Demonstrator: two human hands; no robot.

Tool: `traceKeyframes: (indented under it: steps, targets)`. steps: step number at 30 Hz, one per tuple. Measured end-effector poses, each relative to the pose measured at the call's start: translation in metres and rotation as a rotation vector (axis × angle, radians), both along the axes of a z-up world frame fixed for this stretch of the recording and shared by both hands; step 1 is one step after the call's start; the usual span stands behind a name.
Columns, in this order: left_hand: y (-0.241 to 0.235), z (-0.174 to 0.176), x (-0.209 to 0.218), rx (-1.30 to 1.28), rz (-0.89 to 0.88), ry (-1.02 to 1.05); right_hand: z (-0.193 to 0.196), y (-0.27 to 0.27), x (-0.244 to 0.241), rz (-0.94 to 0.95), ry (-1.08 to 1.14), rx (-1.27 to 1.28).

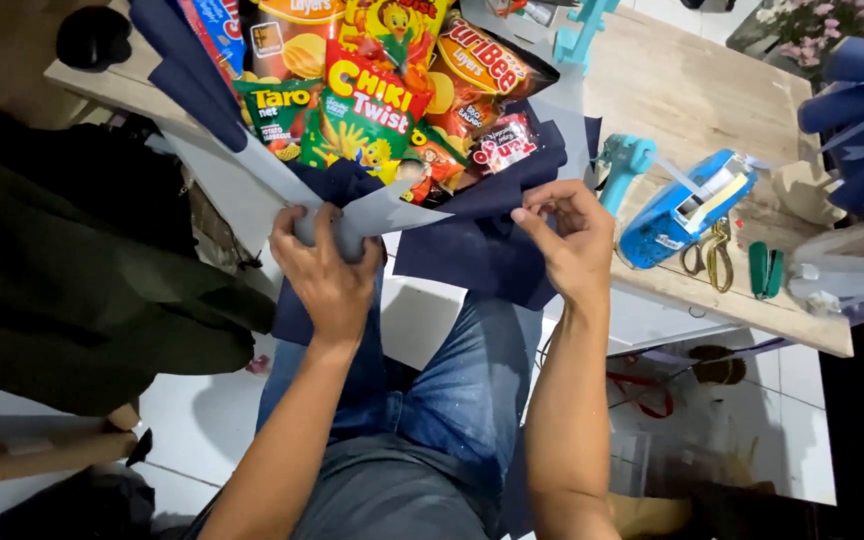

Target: Assembling a snack bouquet by layering and gluing wrapping paper around various snack packages.

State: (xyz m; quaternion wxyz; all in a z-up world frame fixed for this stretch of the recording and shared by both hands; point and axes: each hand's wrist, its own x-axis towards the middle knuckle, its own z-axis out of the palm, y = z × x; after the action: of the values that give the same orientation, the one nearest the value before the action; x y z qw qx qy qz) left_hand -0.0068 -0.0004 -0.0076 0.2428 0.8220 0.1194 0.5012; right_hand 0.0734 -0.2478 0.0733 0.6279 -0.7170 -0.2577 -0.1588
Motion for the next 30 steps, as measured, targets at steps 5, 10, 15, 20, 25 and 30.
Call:
traceKeyframes:
  steps: [5,10,15,20,25,30]
  targets:
    - [-0.005,0.003,-0.001,-0.079,-0.010,0.079,0.013,0.018,-0.001,0.039,-0.004,0.091]
    - [-0.002,0.006,-0.003,-0.053,0.035,0.118,0.019,0.030,-0.012,0.077,-0.057,0.112]
    - [0.003,-0.002,0.004,-0.022,0.068,0.094,0.005,0.017,-0.028,0.048,0.011,0.132]
    - [0.009,0.010,0.001,0.056,0.083,0.054,-0.005,0.012,-0.026,0.043,0.050,0.123]
    - [0.006,0.031,-0.002,0.081,0.102,0.126,-0.015,0.009,-0.028,0.029,0.104,0.164]
    - [0.009,0.031,0.002,0.079,0.159,0.291,-0.021,-0.002,-0.039,-0.163,0.156,0.261]
